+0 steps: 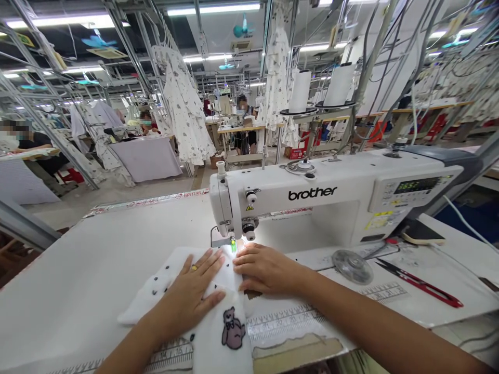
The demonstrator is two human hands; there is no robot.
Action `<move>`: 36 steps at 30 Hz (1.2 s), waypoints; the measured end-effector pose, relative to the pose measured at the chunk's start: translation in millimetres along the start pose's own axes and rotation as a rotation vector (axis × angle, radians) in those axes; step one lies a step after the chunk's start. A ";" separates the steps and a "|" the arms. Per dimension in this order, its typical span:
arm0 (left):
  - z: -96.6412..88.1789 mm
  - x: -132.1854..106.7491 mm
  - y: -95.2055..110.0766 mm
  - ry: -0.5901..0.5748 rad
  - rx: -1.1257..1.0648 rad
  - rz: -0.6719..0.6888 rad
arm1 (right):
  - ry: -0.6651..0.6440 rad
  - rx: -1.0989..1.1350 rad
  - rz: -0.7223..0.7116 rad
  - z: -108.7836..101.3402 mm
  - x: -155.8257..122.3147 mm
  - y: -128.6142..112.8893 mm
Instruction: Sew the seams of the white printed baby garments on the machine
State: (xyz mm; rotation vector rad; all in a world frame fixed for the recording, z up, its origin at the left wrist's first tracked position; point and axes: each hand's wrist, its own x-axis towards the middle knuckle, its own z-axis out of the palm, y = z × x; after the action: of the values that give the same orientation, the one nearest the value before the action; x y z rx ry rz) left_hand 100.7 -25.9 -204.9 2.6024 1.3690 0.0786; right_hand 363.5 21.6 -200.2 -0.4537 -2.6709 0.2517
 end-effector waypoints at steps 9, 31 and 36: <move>-8.9 0.7 8.1 -0.003 0.003 0.070 | 0.004 -0.091 -0.054 -1.9 3.9 -0.1; -28.3 -150.7 -8.4 1.161 0.451 -0.759 | -0.035 0.028 0.006 -4.6 -2.0 10.8; -4.8 -280.0 -34.7 0.710 0.301 -1.446 | -0.008 0.007 0.024 1.5 -2.6 13.3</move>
State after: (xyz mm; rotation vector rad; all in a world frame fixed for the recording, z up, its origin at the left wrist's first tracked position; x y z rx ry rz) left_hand -87.5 -235.8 -194.4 1.0943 3.2709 0.6061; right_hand 368.7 32.9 -205.8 -0.4840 -2.6729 0.2706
